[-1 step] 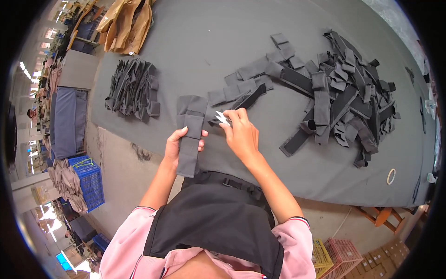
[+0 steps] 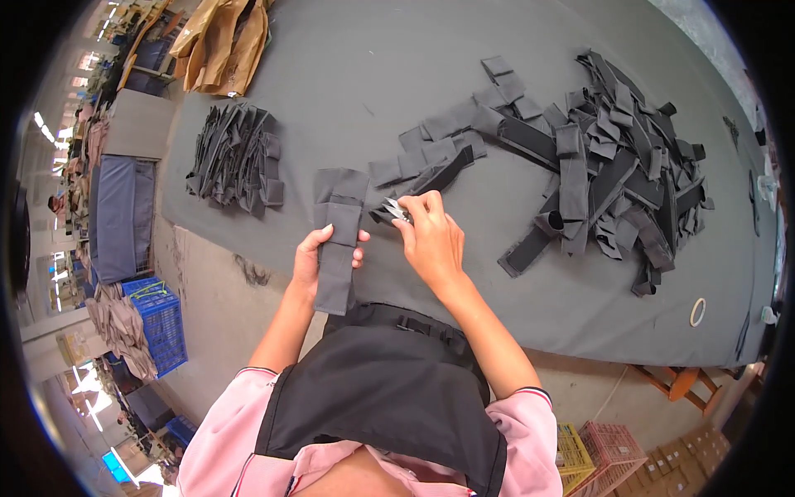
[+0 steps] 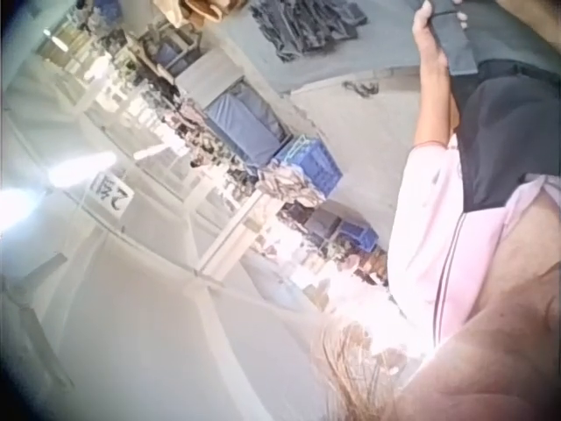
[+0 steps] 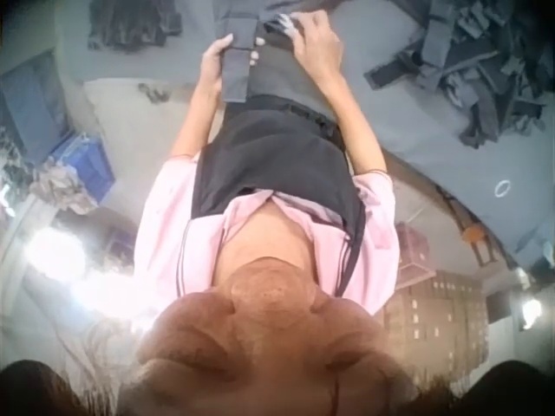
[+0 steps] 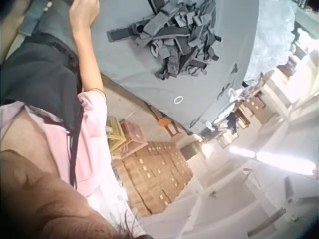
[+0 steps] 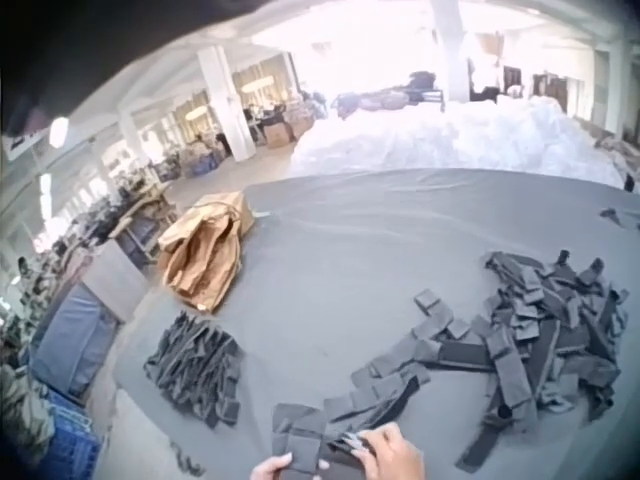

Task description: Sorting and trimming black fabric straps on a workbench in an industrial setting.

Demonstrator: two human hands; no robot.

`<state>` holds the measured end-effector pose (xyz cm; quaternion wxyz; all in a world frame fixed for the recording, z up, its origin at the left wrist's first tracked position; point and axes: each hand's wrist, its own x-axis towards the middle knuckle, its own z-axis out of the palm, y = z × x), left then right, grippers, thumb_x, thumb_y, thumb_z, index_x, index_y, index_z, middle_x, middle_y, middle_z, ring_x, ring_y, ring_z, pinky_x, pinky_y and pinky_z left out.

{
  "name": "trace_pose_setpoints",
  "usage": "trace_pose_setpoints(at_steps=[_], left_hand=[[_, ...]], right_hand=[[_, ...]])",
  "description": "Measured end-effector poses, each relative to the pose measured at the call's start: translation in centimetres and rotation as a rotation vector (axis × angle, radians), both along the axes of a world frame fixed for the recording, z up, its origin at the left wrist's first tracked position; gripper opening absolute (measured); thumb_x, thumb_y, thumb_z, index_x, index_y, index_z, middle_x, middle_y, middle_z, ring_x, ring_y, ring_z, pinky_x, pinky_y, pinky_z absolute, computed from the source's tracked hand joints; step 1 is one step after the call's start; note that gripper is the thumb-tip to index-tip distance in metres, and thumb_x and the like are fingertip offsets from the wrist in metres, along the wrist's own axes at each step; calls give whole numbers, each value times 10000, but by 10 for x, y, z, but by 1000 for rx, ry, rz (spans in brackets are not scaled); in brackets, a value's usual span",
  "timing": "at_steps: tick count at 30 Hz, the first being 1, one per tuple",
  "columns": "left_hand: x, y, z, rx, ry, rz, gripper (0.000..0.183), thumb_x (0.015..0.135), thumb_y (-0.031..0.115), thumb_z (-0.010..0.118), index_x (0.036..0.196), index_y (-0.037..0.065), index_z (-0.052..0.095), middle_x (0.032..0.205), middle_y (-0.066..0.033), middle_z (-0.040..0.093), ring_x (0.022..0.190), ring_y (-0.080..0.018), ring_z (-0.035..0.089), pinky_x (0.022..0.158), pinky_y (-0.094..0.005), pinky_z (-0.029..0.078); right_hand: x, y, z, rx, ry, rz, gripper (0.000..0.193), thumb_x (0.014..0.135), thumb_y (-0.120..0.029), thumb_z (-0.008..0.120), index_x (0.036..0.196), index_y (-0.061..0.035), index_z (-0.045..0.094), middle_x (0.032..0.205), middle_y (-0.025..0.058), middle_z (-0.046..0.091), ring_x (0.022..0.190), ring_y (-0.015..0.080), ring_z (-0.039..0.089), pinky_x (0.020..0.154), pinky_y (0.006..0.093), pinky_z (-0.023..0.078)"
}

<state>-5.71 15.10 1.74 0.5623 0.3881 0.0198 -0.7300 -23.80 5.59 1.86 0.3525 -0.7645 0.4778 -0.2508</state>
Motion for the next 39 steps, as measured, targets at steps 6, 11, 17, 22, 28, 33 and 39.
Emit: trace_pose_setpoints(at_steps=[6,11,17,22,28,33,39], left_hand=[[-1,-4,6,-13,-26,19,432,876,265,483,1112,-95,519,1029,-200,612,757,-235,635,672,-321,556],[-2,-2,7,-59,-56,-11,440,875,266,486,1134,-90,505,1036,-209,605,759,-245,633,672,-324,554],[-1,2,11,-45,-97,13,427,868,259,495,1118,-86,520,1010,-199,615,752,-235,626,665,-321,544],[28,9,19,-124,-292,34,461,827,283,551,1119,-74,526,1006,-181,622,775,-217,620,691,-318,524],[4,-105,1,-303,-1406,-286,685,725,200,688,1304,-30,403,1074,-177,601,972,-223,583,857,-315,447],[-30,-136,-29,-122,-893,-537,589,763,199,658,1270,-6,440,1074,-123,600,967,-194,580,851,-315,455],[-50,-75,-1,-45,-483,-427,553,781,301,714,1194,39,456,1075,-72,552,986,-147,536,850,-305,456]], right_hand=[[8,-7,24,-369,118,169,196,695,-84,678,852,-61,563,807,60,491,646,191,581,578,327,429],[22,-10,19,-405,253,256,204,700,-107,690,825,-67,534,841,54,497,625,198,573,562,316,430],[17,-6,20,-358,213,249,186,715,-113,680,836,-56,551,823,55,501,650,203,592,575,320,448],[-18,2,3,-82,51,85,231,740,-103,681,938,-39,580,846,46,553,678,183,606,607,314,471],[-20,-10,-50,888,-651,-371,417,867,-175,603,1213,19,475,803,46,542,451,94,479,382,243,377],[14,-25,-65,799,-896,-604,342,844,-110,635,1088,30,439,791,52,554,468,73,459,407,246,375],[-15,36,-19,180,-427,-268,394,764,-68,713,1066,2,470,668,71,533,548,140,560,494,275,440]])
